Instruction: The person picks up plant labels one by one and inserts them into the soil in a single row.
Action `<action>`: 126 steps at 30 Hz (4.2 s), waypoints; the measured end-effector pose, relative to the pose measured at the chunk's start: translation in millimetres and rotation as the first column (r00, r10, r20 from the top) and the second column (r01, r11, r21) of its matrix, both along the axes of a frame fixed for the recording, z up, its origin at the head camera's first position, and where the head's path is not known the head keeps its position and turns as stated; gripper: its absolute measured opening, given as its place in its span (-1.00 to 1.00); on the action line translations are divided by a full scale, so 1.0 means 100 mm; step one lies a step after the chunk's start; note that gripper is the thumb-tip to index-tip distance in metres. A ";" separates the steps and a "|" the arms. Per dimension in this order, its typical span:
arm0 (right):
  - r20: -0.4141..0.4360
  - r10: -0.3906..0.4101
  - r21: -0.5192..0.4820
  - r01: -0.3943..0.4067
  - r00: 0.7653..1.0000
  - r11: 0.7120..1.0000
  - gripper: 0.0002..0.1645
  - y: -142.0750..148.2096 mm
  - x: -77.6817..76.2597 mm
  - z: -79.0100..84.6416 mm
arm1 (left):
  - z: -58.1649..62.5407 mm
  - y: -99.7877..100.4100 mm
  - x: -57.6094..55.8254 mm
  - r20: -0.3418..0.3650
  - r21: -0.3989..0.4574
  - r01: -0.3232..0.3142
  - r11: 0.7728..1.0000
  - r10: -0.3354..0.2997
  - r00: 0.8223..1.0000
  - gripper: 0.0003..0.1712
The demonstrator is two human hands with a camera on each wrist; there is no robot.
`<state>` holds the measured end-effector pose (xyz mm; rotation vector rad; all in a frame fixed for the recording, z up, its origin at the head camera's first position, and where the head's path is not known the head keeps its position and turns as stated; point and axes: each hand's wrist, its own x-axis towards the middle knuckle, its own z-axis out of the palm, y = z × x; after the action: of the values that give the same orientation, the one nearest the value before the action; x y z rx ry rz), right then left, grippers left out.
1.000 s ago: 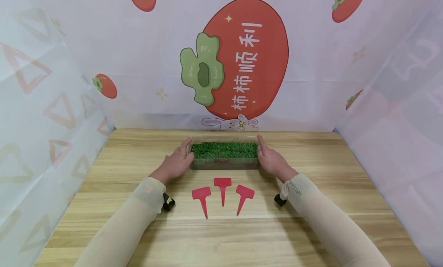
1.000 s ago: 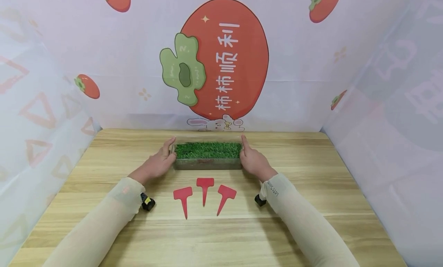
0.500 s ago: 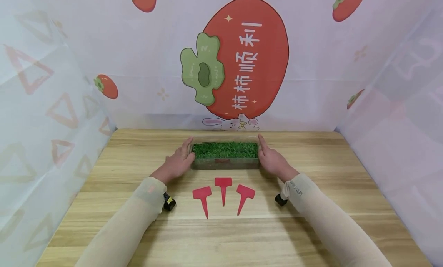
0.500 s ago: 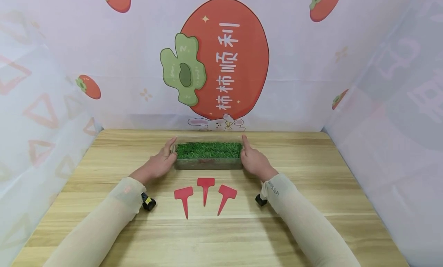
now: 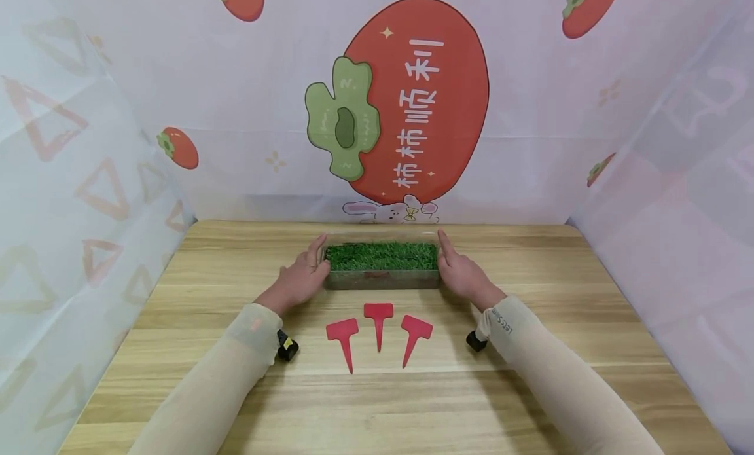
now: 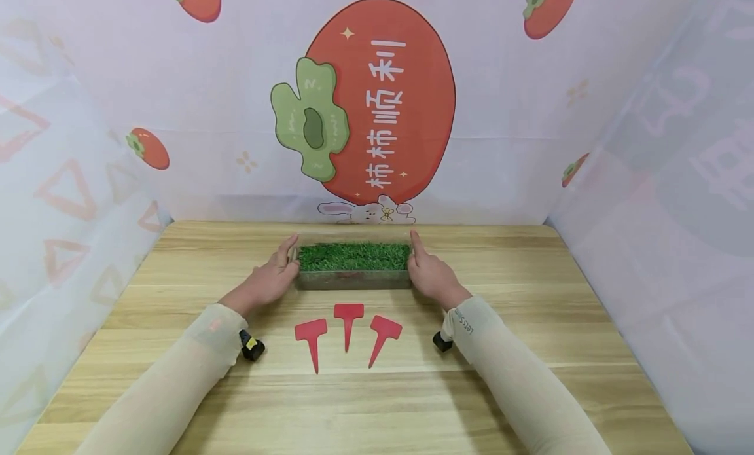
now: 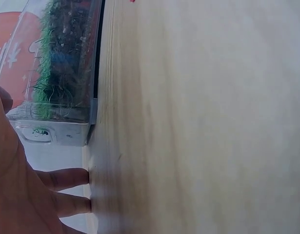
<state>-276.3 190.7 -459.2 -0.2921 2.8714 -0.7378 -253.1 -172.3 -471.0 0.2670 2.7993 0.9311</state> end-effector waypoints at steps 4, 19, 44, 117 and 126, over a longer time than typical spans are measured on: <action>0.004 0.006 0.005 -0.006 1.000 1.000 -0.27 0.00 0.00 0.00 | -0.01 -0.01 0.00 0.002 0.000 -0.001 1.000 0.001 1.000 -0.26; -0.176 0.010 0.048 -0.002 0.984 0.999 -0.26 0.02 0.04 -0.02 | 0.01 -0.01 0.01 0.003 0.006 0.009 1.000 -0.009 1.000 -0.25; -0.226 0.263 0.119 -0.241 0.938 0.963 -0.47 -0.27 0.75 0.22 | -0.01 -0.01 -0.02 0.021 0.024 -0.004 1.000 0.003 1.000 -0.24; -0.176 0.434 0.218 -0.395 0.883 0.892 -0.24 -0.45 1.01 -0.06 | 0.01 -0.01 0.01 0.028 0.035 -0.003 0.999 0.002 1.000 -0.26; -0.242 0.410 0.163 -0.379 0.879 0.911 -0.56 -0.45 1.02 0.09 | 0.01 0.00 0.01 0.029 0.025 -0.003 1.000 0.003 1.000 -0.26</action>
<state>-174.5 145.5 -450.4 -1.0024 2.9308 -0.4877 -252.2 -172.7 -469.7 0.2509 2.7640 0.9631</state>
